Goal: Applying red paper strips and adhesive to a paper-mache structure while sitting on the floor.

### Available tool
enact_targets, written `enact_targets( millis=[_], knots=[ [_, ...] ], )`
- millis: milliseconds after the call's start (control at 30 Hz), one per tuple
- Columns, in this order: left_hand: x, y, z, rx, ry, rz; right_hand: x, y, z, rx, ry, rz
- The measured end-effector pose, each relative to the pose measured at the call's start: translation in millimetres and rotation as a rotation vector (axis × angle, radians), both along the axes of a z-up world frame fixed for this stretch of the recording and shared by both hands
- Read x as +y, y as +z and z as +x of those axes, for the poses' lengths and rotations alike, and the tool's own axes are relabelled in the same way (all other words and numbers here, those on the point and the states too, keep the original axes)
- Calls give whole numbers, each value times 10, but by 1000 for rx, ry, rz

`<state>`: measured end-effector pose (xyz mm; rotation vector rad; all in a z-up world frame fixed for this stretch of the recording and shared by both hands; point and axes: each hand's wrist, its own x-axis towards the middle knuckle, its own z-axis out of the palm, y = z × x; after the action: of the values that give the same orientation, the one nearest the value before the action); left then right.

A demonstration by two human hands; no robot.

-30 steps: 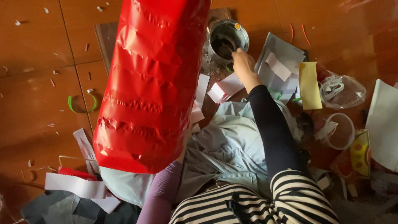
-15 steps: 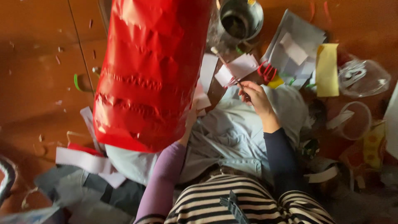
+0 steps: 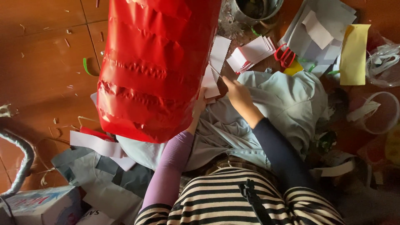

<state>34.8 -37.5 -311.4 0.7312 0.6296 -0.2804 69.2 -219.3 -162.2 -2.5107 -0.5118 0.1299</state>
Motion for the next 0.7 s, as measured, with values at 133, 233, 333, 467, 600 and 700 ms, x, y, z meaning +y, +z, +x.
enact_targets(
  millis=[133, 233, 333, 467, 600, 700],
  knots=[
    [-33, 117, -33, 21, 9, 50, -233, 439, -455, 63, -14, -149],
    [-143, 11, -228, 60, 0, 83, -323, 821, -733, 151, -53, -120],
    [-176, 117, -383, 93, -16, 123, -301, 859, -966, 245, -88, -63],
    [-183, 103, -411, 96, -28, 191, -255, 755, -1107, 279, -86, 69],
    [-156, -74, -406, 87, -37, 266, -449, 715, -971, 461, -210, -323],
    [-132, -173, -322, 65, -40, 323, -386, 706, -722, 301, -195, -268]
  ],
)
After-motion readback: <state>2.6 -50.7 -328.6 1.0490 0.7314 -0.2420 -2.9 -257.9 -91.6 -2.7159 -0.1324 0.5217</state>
